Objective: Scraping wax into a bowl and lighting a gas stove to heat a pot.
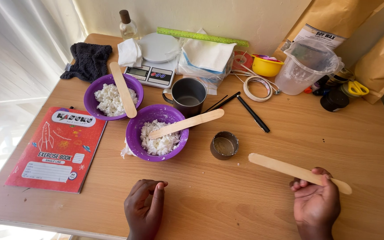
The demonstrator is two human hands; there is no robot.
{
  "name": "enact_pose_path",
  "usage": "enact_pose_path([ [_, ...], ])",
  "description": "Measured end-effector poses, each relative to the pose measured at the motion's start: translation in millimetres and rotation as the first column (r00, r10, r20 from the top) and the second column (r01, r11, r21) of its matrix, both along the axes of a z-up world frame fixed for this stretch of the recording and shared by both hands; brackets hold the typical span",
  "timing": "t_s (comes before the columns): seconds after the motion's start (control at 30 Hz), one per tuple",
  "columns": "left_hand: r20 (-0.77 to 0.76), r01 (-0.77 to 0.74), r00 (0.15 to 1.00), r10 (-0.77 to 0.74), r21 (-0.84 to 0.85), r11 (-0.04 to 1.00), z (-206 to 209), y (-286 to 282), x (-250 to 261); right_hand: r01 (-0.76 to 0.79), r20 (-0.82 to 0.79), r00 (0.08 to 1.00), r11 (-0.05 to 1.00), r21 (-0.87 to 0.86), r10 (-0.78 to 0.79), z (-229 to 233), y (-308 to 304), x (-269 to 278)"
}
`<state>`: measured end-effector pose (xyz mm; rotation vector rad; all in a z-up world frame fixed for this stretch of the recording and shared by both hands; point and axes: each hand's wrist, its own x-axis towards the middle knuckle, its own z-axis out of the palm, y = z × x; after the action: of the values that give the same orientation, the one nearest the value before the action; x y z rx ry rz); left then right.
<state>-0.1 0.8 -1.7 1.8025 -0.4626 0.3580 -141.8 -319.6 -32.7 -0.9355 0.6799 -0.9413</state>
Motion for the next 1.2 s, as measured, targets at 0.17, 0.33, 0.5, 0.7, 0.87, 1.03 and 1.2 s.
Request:
enact_pose_path([
  [0.17,-0.018,-0.004,1.0,0.004,0.001,1.0,0.9,0.2,-0.4,-0.009,-0.025,1.0,0.999,-0.042,0.008,17.1,13.6,5.0],
  [0.33,-0.02,-0.006,1.0,0.006,0.017,1.0,1.0,0.7,0.2,0.079,-0.014,0.996,0.966,-0.246,-0.085,29.4,22.4,9.3],
  [0.5,-0.028,0.02,0.999,-0.02,0.011,1.0,0.0,0.4,0.3,-0.026,0.052,0.998,0.986,-0.166,0.035,18.1,23.5,4.2],
  [0.7,-0.016,0.03,0.999,-0.03,0.023,0.999,0.2,-0.2,-1.0,-0.379,0.128,0.906,0.908,-0.177,0.403,50.1,71.9,28.8],
  [0.87,-0.015,0.03,0.999,-0.03,0.025,0.999,2.4,1.9,-3.2,-0.617,-0.039,0.77,0.728,-0.298,0.637,85.5,108.5,84.9],
  [1.03,-0.048,0.031,0.998,-0.031,-0.004,1.0,3.3,4.0,-3.0,-0.756,-0.145,0.65,0.653,-0.029,0.746,86.8,124.7,155.2],
  [1.2,-0.044,0.053,0.997,-0.057,-0.072,0.996,7.7,5.7,-0.7,-0.671,-0.016,0.729,0.719,0.18,0.684,86.7,121.0,161.4],
])
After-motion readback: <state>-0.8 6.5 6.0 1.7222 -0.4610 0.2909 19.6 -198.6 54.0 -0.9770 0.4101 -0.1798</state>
